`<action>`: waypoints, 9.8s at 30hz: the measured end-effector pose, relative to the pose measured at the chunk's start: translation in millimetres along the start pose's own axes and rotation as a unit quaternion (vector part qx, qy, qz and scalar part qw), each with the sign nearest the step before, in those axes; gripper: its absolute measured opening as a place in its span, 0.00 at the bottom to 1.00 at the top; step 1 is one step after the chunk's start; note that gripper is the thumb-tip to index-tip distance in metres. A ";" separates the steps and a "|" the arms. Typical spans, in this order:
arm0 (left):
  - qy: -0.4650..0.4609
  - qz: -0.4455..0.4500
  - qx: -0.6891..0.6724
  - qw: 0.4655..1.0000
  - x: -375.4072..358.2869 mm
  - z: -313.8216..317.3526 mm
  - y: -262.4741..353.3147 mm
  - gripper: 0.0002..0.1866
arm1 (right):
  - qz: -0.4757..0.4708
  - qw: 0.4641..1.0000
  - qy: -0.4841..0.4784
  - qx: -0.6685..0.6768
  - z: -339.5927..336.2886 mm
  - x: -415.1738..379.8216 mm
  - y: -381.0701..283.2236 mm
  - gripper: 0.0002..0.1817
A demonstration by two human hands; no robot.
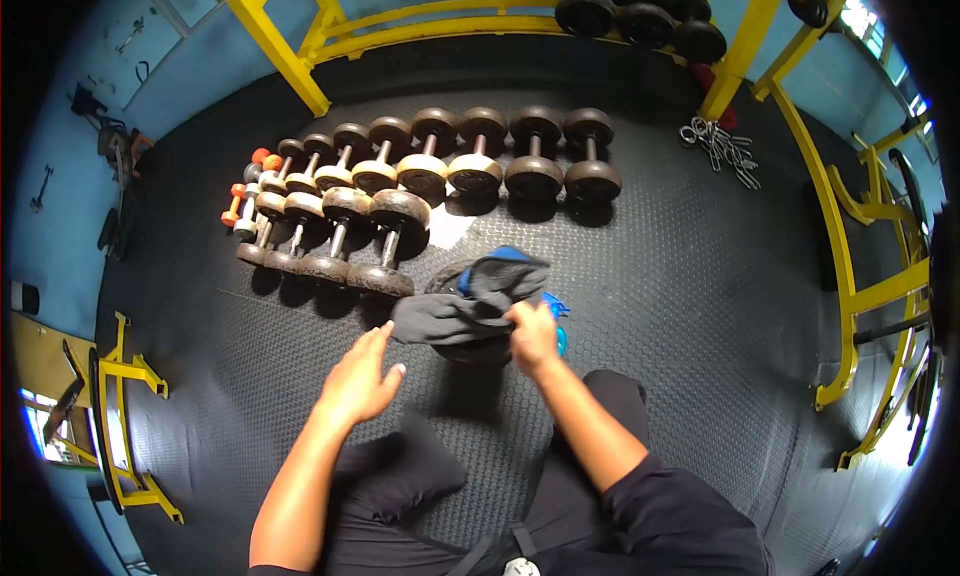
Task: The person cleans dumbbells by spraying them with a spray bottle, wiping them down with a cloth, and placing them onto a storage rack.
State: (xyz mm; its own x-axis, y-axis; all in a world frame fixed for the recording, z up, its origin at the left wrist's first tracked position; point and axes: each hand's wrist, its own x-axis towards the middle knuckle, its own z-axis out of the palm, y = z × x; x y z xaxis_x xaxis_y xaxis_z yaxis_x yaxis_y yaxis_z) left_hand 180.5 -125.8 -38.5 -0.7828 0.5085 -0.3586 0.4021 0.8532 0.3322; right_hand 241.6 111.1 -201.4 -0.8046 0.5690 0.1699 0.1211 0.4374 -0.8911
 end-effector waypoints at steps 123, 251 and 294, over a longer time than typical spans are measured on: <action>-0.289 0.129 -0.485 0.815 98.1 232.9 119.4 0.12 | 0.233 0.963 -0.117 -0.073 -220.3 -111.8 -12.8 0.40; -0.118 0.442 -0.254 0.852 107.0 327.8 268.6 0.34 | 0.069 0.869 0.489 -0.008 -368.9 -15.9 -95.3 0.11; 0.083 0.210 -0.464 0.857 122.9 192.0 75.4 0.15 | 0.231 0.921 0.157 -0.271 -63.7 -38.8 18.9 0.57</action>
State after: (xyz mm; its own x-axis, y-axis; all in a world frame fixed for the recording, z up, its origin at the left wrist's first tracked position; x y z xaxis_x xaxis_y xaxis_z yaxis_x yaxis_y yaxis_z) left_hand 205.8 23.3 -225.0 -0.7493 0.6591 0.0650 0.1734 0.1005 0.9797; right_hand 312.1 141.6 -198.0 -0.3968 0.9178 0.0147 0.7489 0.3329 -0.5730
